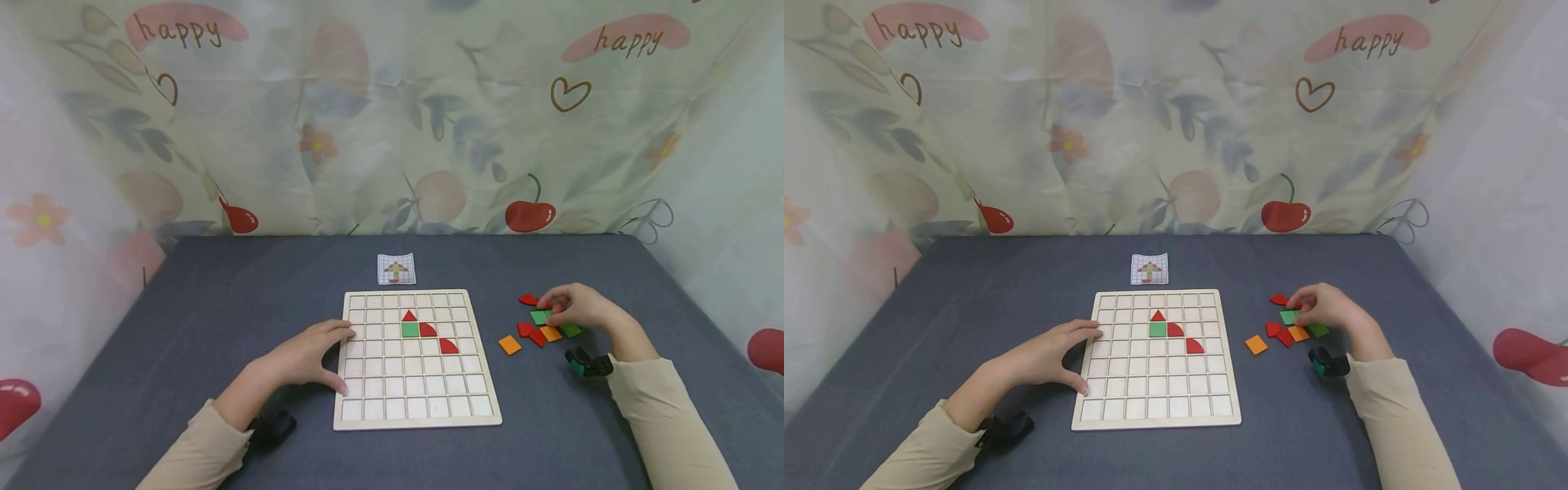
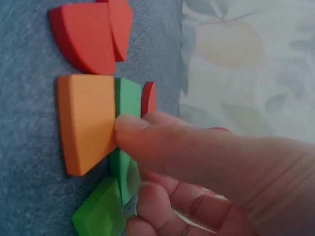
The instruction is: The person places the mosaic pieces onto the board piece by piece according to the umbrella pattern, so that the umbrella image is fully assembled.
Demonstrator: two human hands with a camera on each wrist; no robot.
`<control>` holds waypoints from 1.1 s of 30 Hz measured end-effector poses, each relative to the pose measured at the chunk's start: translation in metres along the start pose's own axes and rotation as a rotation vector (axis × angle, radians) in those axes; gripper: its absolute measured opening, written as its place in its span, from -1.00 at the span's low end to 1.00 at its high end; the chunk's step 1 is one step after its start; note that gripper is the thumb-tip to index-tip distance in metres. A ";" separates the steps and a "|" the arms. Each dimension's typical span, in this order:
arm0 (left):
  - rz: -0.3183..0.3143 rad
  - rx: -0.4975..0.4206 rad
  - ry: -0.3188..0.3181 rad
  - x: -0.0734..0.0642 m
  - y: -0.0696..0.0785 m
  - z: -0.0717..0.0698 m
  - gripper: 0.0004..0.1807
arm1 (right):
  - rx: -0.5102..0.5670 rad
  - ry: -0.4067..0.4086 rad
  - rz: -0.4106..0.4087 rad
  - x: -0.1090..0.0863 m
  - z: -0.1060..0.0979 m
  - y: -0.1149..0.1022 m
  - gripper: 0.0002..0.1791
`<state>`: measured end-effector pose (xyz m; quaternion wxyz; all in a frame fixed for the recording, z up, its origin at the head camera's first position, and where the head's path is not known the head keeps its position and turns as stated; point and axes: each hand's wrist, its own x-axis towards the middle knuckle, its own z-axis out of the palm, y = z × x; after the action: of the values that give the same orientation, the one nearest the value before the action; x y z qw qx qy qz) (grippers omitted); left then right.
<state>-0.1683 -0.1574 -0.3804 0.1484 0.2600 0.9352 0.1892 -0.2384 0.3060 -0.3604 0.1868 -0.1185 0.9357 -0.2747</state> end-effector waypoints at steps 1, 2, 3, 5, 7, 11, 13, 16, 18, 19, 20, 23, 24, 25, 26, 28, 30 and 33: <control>0.000 0.002 0.000 0.000 0.000 0.000 -0.01 | 0.003 -0.004 -0.001 0.000 0.000 0.001 -0.65; -0.004 -0.002 -0.001 0.000 0.000 0.000 -0.01 | 0.004 -0.007 -0.004 0.000 0.000 0.002 -0.65; -0.005 -0.004 -0.001 0.000 0.000 0.000 -0.01 | 0.001 -0.009 -0.008 0.000 0.000 0.003 -0.65; -0.009 -0.008 -0.003 0.000 0.001 0.001 -0.02 | -0.003 -0.012 -0.015 0.000 0.000 0.004 -0.66; -0.011 -0.014 -0.004 0.000 0.001 0.001 -0.01 | -0.011 -0.013 -0.022 0.001 0.000 0.005 -0.67; -0.015 -0.021 -0.009 0.001 0.000 0.002 -0.01 | -0.037 -0.002 -0.029 0.001 0.001 0.005 -0.67; -0.014 -0.022 -0.008 0.001 0.000 0.002 -0.02 | -0.059 0.013 -0.031 0.002 0.002 0.005 -0.67; -0.010 -0.025 -0.009 0.001 -0.001 0.002 -0.02 | -0.096 0.038 -0.031 0.003 0.003 0.005 -0.67; -0.007 -0.024 -0.009 0.001 -0.001 0.002 -0.01 | -0.119 0.050 -0.034 0.003 0.004 0.005 -0.67; -0.007 -0.025 -0.010 0.001 -0.001 0.002 -0.01 | -0.129 0.054 -0.036 0.003 0.004 0.005 -0.67; -0.007 -0.025 -0.011 0.001 -0.001 0.002 -0.01 | -0.144 0.057 -0.049 0.003 0.004 0.004 -0.67; -0.007 -0.021 -0.012 0.001 -0.001 0.002 -0.01 | -0.187 0.064 -0.081 0.004 0.005 0.003 -0.70; -0.007 -0.020 -0.011 0.001 -0.001 0.001 -0.01 | -0.206 0.066 -0.097 0.004 0.005 0.003 -0.71; -0.006 -0.020 -0.010 0.001 -0.001 0.001 -0.02 | -0.222 0.066 -0.111 0.004 0.005 0.002 -0.72; -0.005 -0.019 -0.010 0.001 -0.001 0.001 -0.02 | -0.237 0.067 -0.124 0.003 0.006 0.002 -0.72; -0.003 -0.016 -0.011 0.001 -0.001 0.001 -0.01 | -0.257 0.069 -0.142 0.002 0.007 0.001 -0.72; -0.002 -0.019 -0.013 0.001 -0.001 0.001 -0.01 | -0.258 0.072 -0.156 0.001 0.008 0.001 -0.73; -0.003 -0.021 -0.017 0.001 -0.001 0.000 -0.01 | -0.243 0.083 -0.168 -0.001 0.010 0.000 -0.73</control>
<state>-0.1692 -0.1572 -0.3812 0.1594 0.2589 0.9321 0.1968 -0.2337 0.3019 -0.3679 0.1085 -0.2068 0.9557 -0.1790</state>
